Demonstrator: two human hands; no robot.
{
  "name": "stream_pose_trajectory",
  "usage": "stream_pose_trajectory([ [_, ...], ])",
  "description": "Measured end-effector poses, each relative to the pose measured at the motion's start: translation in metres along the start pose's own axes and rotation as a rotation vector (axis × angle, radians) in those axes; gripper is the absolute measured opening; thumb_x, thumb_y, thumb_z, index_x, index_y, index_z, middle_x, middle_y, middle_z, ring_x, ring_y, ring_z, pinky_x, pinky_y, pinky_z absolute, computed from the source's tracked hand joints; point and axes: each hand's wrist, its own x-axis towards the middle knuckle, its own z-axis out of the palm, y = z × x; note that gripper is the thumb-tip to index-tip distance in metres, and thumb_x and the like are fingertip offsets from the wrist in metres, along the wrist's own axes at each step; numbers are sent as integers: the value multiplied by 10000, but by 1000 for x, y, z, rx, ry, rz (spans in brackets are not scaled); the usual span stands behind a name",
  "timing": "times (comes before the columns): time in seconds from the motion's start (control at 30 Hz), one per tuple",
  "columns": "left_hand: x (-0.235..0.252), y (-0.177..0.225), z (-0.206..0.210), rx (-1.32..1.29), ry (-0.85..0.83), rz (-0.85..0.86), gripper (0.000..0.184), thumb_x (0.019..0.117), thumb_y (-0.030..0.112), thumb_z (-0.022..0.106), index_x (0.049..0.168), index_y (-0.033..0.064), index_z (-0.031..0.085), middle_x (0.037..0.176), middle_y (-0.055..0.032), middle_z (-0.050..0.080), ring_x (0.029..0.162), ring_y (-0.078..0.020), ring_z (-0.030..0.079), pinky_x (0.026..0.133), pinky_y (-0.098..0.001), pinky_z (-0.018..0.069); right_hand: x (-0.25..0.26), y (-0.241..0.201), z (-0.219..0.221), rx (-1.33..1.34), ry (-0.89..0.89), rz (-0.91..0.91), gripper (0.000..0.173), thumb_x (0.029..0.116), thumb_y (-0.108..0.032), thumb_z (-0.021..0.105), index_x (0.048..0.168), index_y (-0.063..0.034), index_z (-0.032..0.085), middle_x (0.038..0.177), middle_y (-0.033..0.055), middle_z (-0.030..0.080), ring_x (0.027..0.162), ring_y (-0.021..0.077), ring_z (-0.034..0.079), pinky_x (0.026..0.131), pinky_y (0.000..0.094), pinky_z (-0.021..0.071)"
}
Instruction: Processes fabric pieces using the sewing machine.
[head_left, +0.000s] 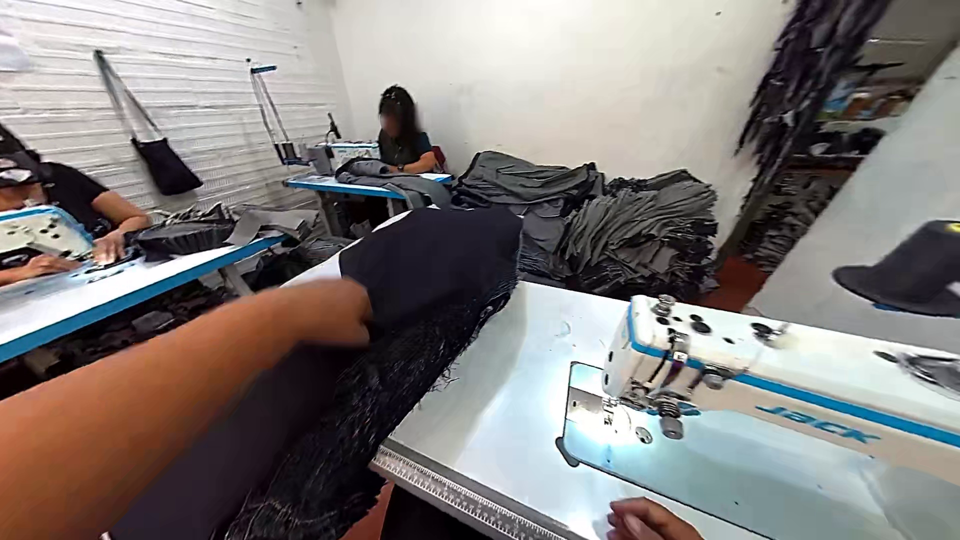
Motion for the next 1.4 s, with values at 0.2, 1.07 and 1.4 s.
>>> stream_pose_trajectory([
  [0.2,-48,120,40,-577,-506,781,224,989,150,601,932,-21,734,793,-86,702,698,-140,639,691,-366,542,69,-45,74,511,-187,302,854,1028,-608,-71,1532,-45,327,1269,127,653,1034,232,688,853,431,565],
  [1.07,61,71,88,-1259,-178,382,198,993,23,562,850,95,679,715,51,715,650,-26,675,669,-225,577,14,-20,43,-1138,-317,-1183,284,1008,-86,553,1221,-162,725,1004,54,755,690,220,655,621,353,523],
  [1.4,22,121,57,-880,769,938,306,890,285,763,692,85,644,955,19,748,1055,-51,686,1097,-312,494,27,-108,72,-370,-573,-161,438,996,-358,618,1177,38,663,1013,114,713,957,149,676,866,402,544],
])
